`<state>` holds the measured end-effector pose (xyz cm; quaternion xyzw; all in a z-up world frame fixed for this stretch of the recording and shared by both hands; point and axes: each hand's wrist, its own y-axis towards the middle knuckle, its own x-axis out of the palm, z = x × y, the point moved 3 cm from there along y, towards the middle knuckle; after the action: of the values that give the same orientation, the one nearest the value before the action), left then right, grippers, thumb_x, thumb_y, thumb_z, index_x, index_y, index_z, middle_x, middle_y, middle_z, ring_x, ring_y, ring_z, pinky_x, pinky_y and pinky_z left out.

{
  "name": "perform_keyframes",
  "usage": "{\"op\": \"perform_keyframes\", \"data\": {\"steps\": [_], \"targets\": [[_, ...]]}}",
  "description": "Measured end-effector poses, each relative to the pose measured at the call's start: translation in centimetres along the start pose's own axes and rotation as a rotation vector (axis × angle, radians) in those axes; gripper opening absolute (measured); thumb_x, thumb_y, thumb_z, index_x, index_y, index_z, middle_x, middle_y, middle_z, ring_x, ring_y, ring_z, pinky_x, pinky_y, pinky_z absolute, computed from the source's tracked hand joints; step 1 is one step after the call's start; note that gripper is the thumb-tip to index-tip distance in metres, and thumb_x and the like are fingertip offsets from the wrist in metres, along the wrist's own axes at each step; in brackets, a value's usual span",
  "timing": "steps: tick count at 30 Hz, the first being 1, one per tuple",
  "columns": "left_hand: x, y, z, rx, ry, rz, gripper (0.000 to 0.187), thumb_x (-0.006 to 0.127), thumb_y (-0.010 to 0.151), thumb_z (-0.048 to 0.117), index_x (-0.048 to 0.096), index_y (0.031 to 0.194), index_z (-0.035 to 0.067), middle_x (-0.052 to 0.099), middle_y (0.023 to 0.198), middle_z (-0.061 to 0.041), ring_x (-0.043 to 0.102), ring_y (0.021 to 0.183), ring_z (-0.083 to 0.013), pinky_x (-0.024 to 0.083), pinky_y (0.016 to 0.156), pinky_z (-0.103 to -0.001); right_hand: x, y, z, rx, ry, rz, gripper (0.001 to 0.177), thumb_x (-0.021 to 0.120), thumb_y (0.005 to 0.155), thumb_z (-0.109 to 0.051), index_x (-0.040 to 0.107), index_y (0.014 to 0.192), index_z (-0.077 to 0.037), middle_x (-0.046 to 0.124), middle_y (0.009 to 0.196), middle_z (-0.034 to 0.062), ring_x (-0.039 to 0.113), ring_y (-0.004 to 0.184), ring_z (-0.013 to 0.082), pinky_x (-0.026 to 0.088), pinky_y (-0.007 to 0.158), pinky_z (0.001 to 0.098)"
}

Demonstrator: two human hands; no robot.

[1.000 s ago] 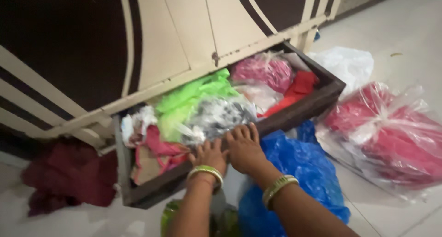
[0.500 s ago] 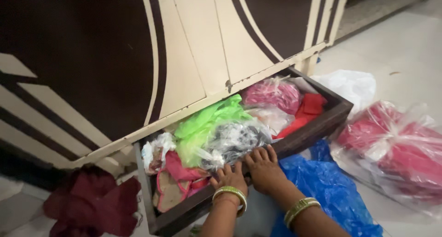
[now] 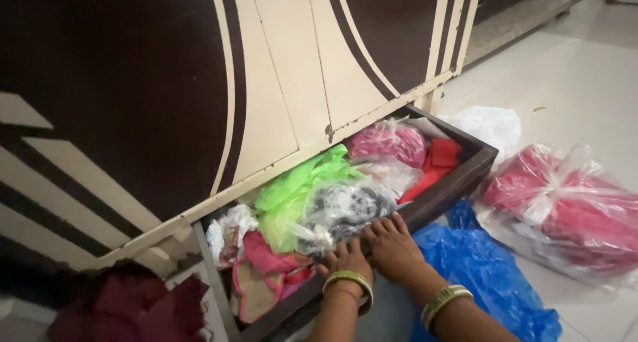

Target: The person opens a low drawer and removes several plastic bags and loose items, placing them on the floor. They continue to pick up small objects like a green plastic piece, a key, and a small white container, inspecting them briefly before setting them aside.

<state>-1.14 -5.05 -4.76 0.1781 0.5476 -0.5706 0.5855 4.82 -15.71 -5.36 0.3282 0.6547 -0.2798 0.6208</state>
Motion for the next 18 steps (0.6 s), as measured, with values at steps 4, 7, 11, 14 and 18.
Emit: {"op": "perform_keyframes", "data": {"steps": [4,7,11,14,18], "targets": [[1.8,1.2,-0.4,0.035,0.036,0.176,0.038,0.048,0.103,0.033,0.046,0.14,0.026,0.04,0.153,-0.005,0.032,0.145,-0.0337,0.026,0.113,-0.066,-1.0,-0.5,-0.6,-0.026,-0.046,0.051,0.055,0.069,0.082,-0.038,0.059,0.129,-0.01,0.058,0.128,0.0115,0.046,0.129,0.0305,0.018,0.118,0.0545],[2.7,1.9,-0.9,0.109,0.094,0.289,0.037,0.051,0.1,0.034,0.049,0.135,0.025,0.048,0.143,-0.003,0.038,0.14,-0.029,0.031,0.11,-0.059,-2.4,-0.2,-1.1,-0.01,-0.033,0.016,0.053,0.07,0.081,-0.038,0.059,0.125,-0.01,0.058,0.124,0.012,0.046,0.126,0.0312,0.018,0.118,0.0545],[3.8,3.0,-1.5,0.15,0.134,0.377,0.037,0.053,0.096,0.033,0.051,0.133,0.025,0.053,0.135,-0.001,0.043,0.134,-0.025,0.036,0.104,-0.056,-2.7,-0.3,-1.5,0.014,-0.001,-0.032,0.045,0.068,0.083,-0.036,0.06,0.12,-0.011,0.059,0.12,0.0096,0.048,0.126,0.029,0.02,0.119,0.0535],[4.8,4.5,-2.1,0.174,0.143,0.384,0.035,0.053,0.095,0.031,0.054,0.13,0.025,0.056,0.132,0.0,0.046,0.129,-0.0222,0.038,0.099,-0.056,-1.9,-0.3,-1.3,-0.022,-0.009,0.045,0.048,0.069,0.08,-0.035,0.06,0.12,-0.01,0.058,0.124,0.0125,0.047,0.125,0.0308,0.02,0.116,0.0538],[8.2,8.1,-2.9,0.252,0.178,0.64,0.026,0.054,0.094,0.034,0.061,0.117,0.025,0.063,0.117,0.0,0.056,0.115,-0.021,0.04,0.098,-0.056,1.4,0.5,0.2,-0.055,-0.017,0.117,0.043,0.065,0.083,-0.032,0.06,0.12,-0.01,0.058,0.122,0.012,0.046,0.127,0.0305,0.02,0.115,0.0548]]}}
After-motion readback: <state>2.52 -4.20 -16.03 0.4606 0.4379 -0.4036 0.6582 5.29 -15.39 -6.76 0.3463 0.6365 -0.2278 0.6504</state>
